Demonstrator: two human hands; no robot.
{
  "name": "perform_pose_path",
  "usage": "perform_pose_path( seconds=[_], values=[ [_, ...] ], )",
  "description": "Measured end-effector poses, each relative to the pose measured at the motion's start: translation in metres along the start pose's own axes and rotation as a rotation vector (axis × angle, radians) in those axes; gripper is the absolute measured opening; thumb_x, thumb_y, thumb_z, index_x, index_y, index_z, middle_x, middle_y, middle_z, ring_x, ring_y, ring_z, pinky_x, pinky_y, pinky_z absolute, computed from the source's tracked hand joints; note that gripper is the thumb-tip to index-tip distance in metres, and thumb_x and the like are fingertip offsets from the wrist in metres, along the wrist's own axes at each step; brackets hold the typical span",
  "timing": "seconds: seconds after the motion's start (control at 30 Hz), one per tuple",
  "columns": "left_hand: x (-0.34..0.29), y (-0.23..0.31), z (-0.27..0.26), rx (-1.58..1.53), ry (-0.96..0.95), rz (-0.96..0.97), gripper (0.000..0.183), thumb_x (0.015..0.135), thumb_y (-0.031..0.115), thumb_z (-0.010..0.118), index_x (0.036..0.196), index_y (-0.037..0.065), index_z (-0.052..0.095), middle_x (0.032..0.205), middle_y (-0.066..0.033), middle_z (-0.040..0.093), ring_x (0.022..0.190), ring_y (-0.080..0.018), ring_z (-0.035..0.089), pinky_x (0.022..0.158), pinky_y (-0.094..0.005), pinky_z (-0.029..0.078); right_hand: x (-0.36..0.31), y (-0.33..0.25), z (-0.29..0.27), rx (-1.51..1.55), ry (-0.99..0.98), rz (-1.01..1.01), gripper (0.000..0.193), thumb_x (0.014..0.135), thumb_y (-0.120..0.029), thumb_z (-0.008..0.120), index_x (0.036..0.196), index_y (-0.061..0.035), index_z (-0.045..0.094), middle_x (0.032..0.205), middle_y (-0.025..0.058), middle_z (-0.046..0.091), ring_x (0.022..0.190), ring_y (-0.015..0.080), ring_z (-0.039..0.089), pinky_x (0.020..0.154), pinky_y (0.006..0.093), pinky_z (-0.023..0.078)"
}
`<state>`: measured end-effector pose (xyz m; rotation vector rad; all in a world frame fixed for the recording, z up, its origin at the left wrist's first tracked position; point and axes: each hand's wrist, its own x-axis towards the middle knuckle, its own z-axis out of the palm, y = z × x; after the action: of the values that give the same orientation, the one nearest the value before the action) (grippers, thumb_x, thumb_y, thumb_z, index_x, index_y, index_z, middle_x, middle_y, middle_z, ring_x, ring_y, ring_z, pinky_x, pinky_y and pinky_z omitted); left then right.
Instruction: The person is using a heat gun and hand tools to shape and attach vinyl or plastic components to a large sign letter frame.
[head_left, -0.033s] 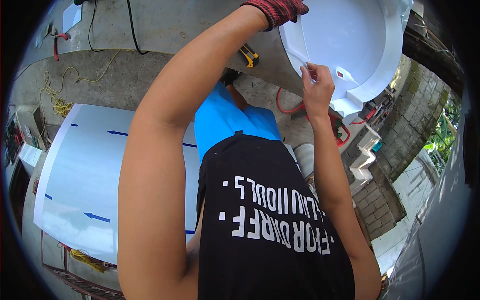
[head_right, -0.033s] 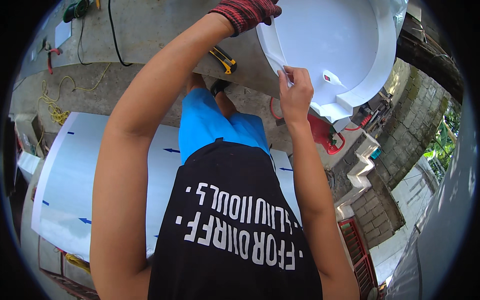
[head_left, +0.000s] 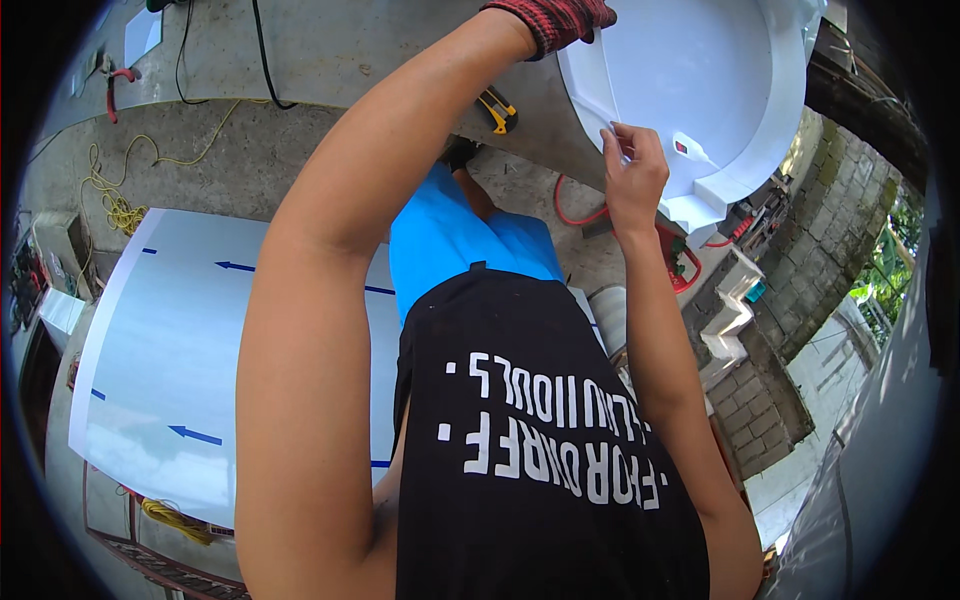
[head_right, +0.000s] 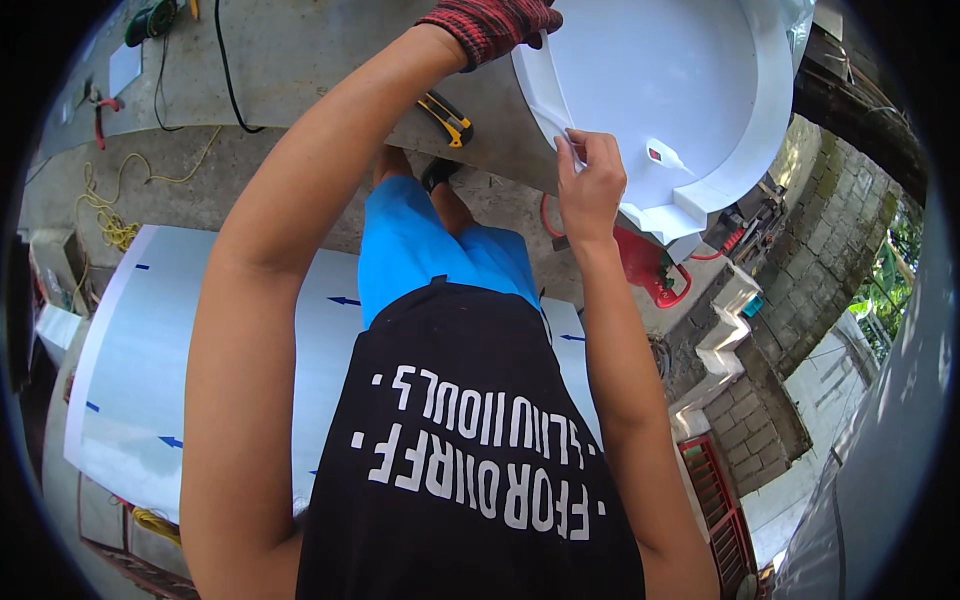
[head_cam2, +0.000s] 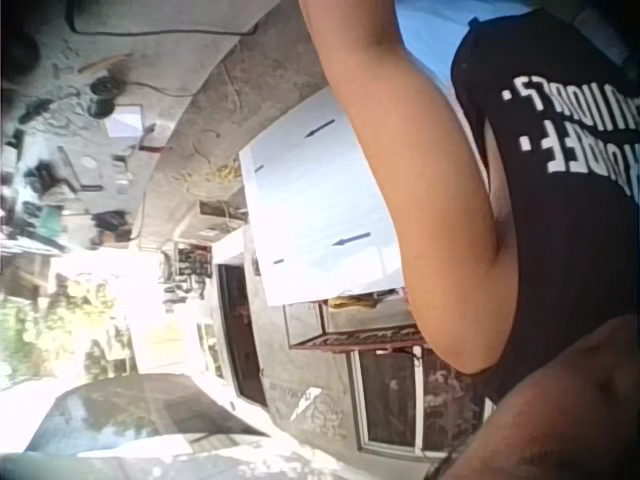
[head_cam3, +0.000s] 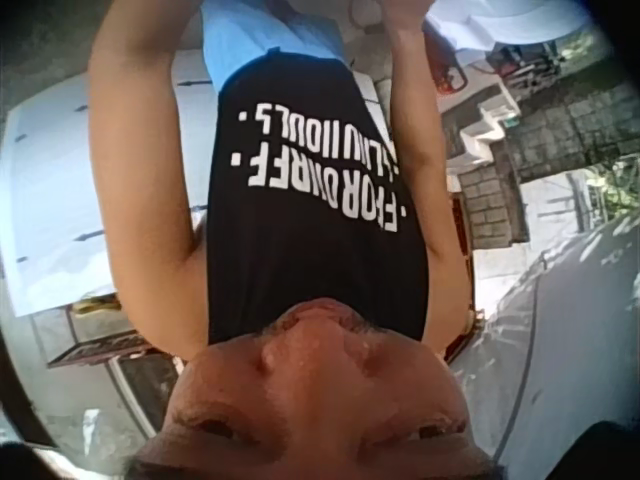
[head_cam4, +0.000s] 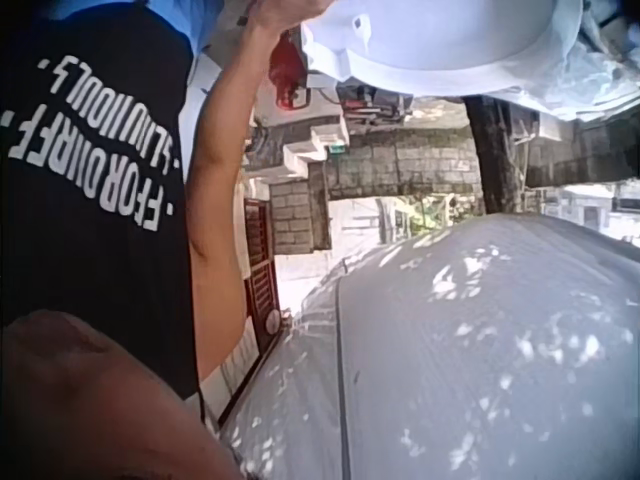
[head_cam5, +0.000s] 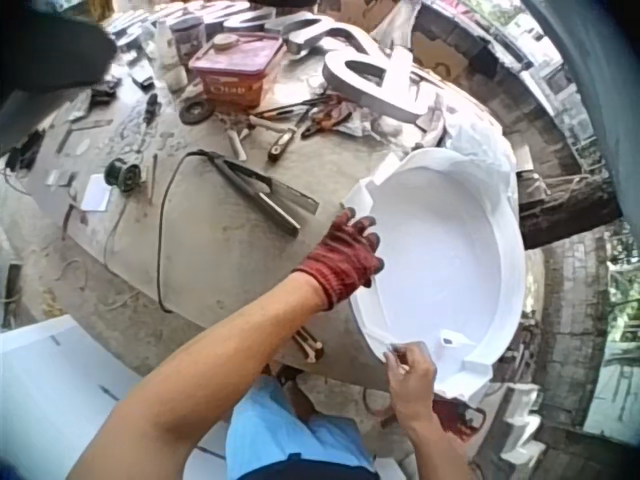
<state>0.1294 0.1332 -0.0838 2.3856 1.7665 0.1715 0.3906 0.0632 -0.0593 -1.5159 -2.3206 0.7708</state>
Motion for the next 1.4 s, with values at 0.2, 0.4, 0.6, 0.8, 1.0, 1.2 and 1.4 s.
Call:
perform_pose_path(
  seconds=[0.2, 0.4, 0.6, 0.8, 1.0, 1.2, 1.4],
  values=[
    [0.011, -0.004, 0.007, 0.031, -0.038, -0.017, 0.017, 0.076, 0.037, 0.077, 0.087, 0.025, 0.078, 0.126, -0.0097, 0.07, 0.14, -0.0332, 0.048, 0.115, -0.0543, 0.029, 0.0, -0.007, 0.01, 0.05, 0.082, 0.148, 0.013, 0.092, -0.008, 0.076, 0.098, 0.0021, 0.07, 0.093, 0.0148, 0.069, 0.082, 0.0272, 0.071, 0.077, 0.0359, 0.057],
    [0.0, -0.007, 0.012, -0.025, 0.091, 0.026, 0.015, 0.074, 0.034, 0.078, 0.084, 0.025, 0.078, 0.124, -0.0099, 0.071, 0.138, -0.0332, 0.05, 0.113, -0.0519, 0.032, 0.0, -0.002, 0.019, 0.086, 0.107, 0.047, 0.012, 0.091, -0.008, 0.076, 0.095, 0.0019, 0.071, 0.09, 0.0138, 0.07, 0.083, 0.0259, 0.071, 0.077, 0.0357, 0.058],
    [0.005, -0.008, 0.01, -0.056, 0.048, -0.014, 0.024, 0.072, 0.033, 0.08, 0.091, 0.018, 0.079, 0.131, -0.0185, 0.067, 0.139, -0.0365, 0.049, 0.113, -0.0507, 0.033, 0.0, -0.003, 0.024, 0.123, 0.139, 0.048, 0.011, 0.091, -0.007, 0.075, 0.094, 0.002, 0.07, 0.091, 0.0135, 0.07, 0.082, 0.026, 0.071, 0.077, 0.0354, 0.057],
    [0.01, 0.01, -0.028, 0.018, -0.255, -0.146, 0.03, 0.072, 0.032, 0.081, 0.097, 0.014, 0.079, 0.132, -0.0269, 0.063, 0.137, -0.0375, 0.05, 0.113, -0.049, 0.034, 0.001, -0.005, 0.026, 0.033, 0.175, 0.042, 0.012, 0.089, -0.008, 0.073, 0.093, 0.0018, 0.069, 0.09, 0.0135, 0.07, 0.081, 0.027, 0.071, 0.077, 0.0374, 0.056],
    [0.005, -0.005, -0.007, -0.036, -0.033, 0.039, 0.025, 0.072, 0.033, 0.08, 0.09, 0.016, 0.078, 0.125, -0.015, 0.068, 0.133, -0.0356, 0.052, 0.111, -0.0484, 0.035, 0.0, -0.005, 0.022, 0.056, 0.123, 0.05, 0.01, 0.091, -0.007, 0.074, 0.094, 0.0015, 0.069, 0.09, 0.0134, 0.07, 0.081, 0.0271, 0.071, 0.078, 0.0367, 0.056],
    [0.0, -0.004, 0.006, -0.046, 0.086, 0.026, 0.017, 0.072, 0.032, 0.08, 0.084, 0.019, 0.078, 0.123, -0.0128, 0.069, 0.135, -0.0343, 0.052, 0.109, -0.0489, 0.037, 0.0, -0.002, 0.025, 0.072, 0.138, 0.016, 0.009, 0.092, -0.006, 0.074, 0.093, 0.0015, 0.068, 0.09, 0.0136, 0.07, 0.081, 0.0272, 0.07, 0.077, 0.0373, 0.057],
    [-0.002, -0.002, 0.004, 0.003, 0.071, 0.02, 0.016, 0.072, 0.031, 0.08, 0.083, 0.02, 0.078, 0.122, -0.0139, 0.069, 0.133, -0.0344, 0.054, 0.108, -0.0494, 0.037, 0.0, -0.001, 0.031, 0.021, 0.158, 0.009, 0.009, 0.09, -0.004, 0.073, 0.092, 0.0011, 0.066, 0.087, 0.0139, 0.068, 0.079, 0.0291, 0.069, 0.074, 0.0385, 0.056]
  ],
)
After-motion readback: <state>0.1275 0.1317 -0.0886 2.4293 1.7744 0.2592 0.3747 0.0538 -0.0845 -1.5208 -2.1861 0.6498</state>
